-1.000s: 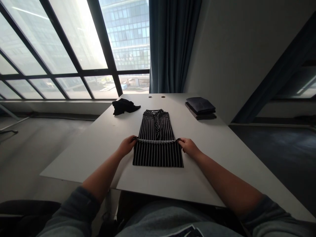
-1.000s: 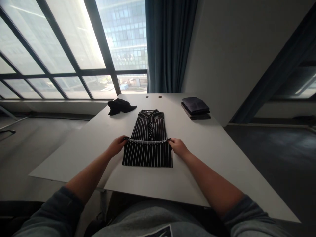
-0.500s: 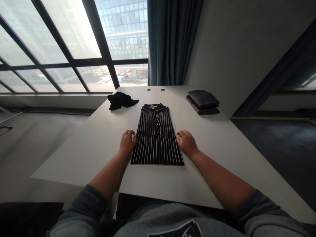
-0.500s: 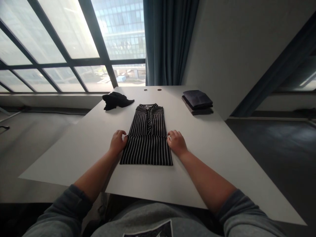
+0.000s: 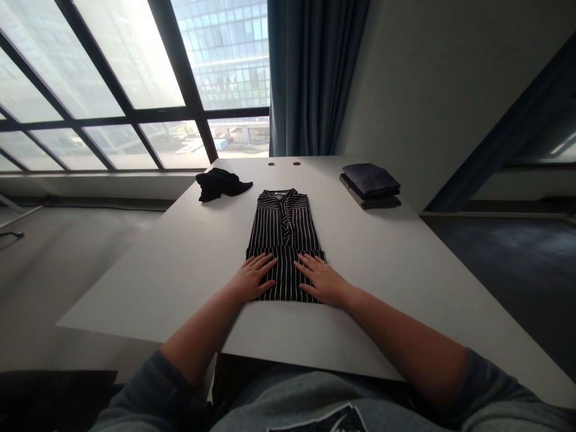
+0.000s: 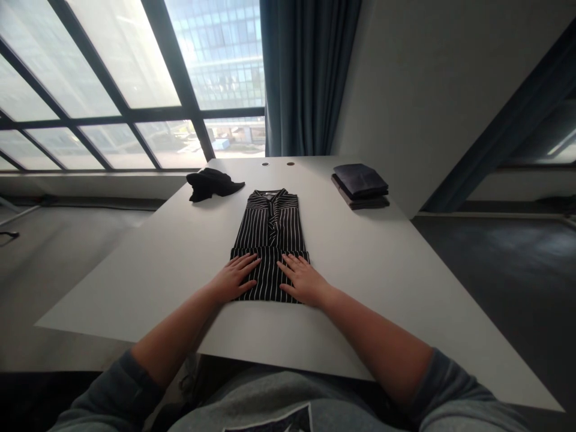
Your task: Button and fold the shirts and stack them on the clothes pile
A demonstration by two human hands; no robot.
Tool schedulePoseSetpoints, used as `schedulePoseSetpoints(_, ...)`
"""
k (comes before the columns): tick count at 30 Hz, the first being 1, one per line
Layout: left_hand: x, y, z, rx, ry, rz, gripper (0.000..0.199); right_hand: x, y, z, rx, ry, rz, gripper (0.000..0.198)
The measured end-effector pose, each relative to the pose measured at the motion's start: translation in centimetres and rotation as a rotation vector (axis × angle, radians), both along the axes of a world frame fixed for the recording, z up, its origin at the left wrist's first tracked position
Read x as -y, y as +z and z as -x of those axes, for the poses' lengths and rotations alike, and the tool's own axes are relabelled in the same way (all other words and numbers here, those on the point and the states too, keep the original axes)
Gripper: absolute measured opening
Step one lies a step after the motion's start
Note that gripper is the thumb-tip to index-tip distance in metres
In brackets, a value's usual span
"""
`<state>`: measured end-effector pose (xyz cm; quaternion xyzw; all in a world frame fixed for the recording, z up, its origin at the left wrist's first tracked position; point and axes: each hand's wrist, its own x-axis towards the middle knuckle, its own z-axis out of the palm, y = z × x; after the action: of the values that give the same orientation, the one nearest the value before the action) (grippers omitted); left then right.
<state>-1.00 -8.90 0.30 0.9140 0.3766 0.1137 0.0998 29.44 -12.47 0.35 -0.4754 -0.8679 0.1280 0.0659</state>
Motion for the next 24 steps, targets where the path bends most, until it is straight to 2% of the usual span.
schedulePoseSetpoints(7, 0.7, -0.4, -0.5, -0.071, 0.001, -0.045, 0.071, 0.6, -0.3, -0.6, -0.011, -0.014, -0.009, 0.074)
schedulePoseSetpoints(12, 3.2, -0.5, -0.9, -0.111, -0.008, -0.026, 0.072, 3.3, -0.4, -1.0, -0.003, -0.034, 0.017, 0.074)
schedulePoseSetpoints(15, 4.6, 0.1, -1.0, -0.109, -0.013, -0.011, 0.073, 5.0, -0.4, -1.1, -0.022, -0.022, -0.008, 0.075)
schedulePoseSetpoints(17, 4.4, 0.9, -0.9, -0.076, -0.020, 0.000, 0.068, 5.2, 0.0, -1.4, -0.076, 0.000, -0.087, 0.068)
schedulePoseSetpoints(19, 2.6, 1.6, -0.5, 0.018, 0.012, 0.005, 0.058, 3.7, 0.5, -2.2, -0.183, -0.037, -0.223, 0.054)
schedulePoseSetpoints(21, -1.0, 1.9, -0.1, 0.176, 0.124, -0.012, 0.047, 0.3, 0.8, -3.5, -0.306, -0.154, -0.359, 0.041)
schedulePoseSetpoints(24, -8.3, 1.3, 0.6, 0.403, 0.436, -0.061, 0.041, -6.9, 0.4, -6.1, -0.356, -0.360, -0.408, 0.034)
